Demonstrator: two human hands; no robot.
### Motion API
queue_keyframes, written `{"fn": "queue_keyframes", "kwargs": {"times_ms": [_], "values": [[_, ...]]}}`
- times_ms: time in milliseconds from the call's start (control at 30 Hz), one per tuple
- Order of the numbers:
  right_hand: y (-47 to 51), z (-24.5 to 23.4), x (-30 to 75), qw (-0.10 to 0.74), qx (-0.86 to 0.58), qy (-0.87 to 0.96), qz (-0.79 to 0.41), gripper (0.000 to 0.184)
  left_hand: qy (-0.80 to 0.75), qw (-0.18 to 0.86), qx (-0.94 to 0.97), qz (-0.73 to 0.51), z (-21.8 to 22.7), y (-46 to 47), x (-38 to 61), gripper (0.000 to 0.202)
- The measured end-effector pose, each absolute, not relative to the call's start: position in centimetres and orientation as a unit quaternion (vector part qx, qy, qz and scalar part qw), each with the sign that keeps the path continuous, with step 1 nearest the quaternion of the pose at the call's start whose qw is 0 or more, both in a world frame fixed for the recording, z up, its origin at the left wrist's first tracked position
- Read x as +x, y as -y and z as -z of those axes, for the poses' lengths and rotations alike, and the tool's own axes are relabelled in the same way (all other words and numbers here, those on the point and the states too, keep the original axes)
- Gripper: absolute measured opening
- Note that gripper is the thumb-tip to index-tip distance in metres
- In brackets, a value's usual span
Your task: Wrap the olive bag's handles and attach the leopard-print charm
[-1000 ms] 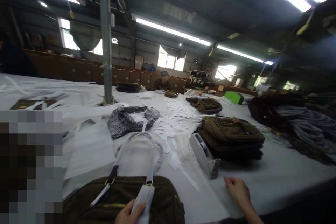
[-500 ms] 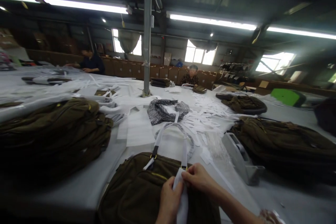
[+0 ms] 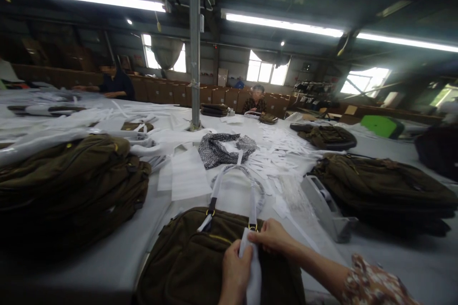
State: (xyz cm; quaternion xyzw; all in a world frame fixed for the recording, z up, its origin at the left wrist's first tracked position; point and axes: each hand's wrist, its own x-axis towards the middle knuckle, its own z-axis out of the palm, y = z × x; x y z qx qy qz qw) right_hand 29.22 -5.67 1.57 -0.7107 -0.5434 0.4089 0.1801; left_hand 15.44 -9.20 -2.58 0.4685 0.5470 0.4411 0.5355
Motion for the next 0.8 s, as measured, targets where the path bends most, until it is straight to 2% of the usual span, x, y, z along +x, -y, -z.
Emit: {"fn": "queue_keyframes", "kwargs": {"times_ms": [67,167,267,333,433,500,633,800], "values": [[6.1,-1.2,29.2,0.206,-0.700,0.520,-0.444,0.031,-0.504,0.627,0.402,-0.438,2.6,9.0,15.2,0.017],[7.0,-0.7,29.2,0.302,-0.630,0.455,-0.552,0.039,-0.434,0.749,0.311,-0.393,2.3,8.6,14.8,0.026],[8.1,-0.3,29.3,0.399,-0.550,0.394,-0.619,0.044,-0.408,0.790,0.281,-0.362,2.1,8.1,14.6,0.031],[9.0,-0.4,29.3,0.432,-0.524,0.358,-0.641,0.047,-0.401,0.807,0.266,-0.344,2.0,7.9,14.6,0.030],[10.7,-1.2,29.0,0.435,-0.522,0.318,-0.661,0.051,-0.389,0.840,0.211,-0.314,1.8,7.8,14.7,0.028],[12.0,-2.0,28.7,0.422,-0.544,0.298,-0.662,0.048,-0.375,0.850,0.179,-0.324,1.4,7.9,14.8,0.024],[14.1,-2.6,27.9,0.371,-0.589,0.291,-0.657,0.053,-0.403,0.803,0.238,-0.369,0.1,8.7,14.9,0.020],[15.0,-1.6,26.4,0.349,-0.618,0.327,-0.624,0.056,-0.435,0.774,0.274,-0.368,-1.0,9.2,15.5,0.018]]}}
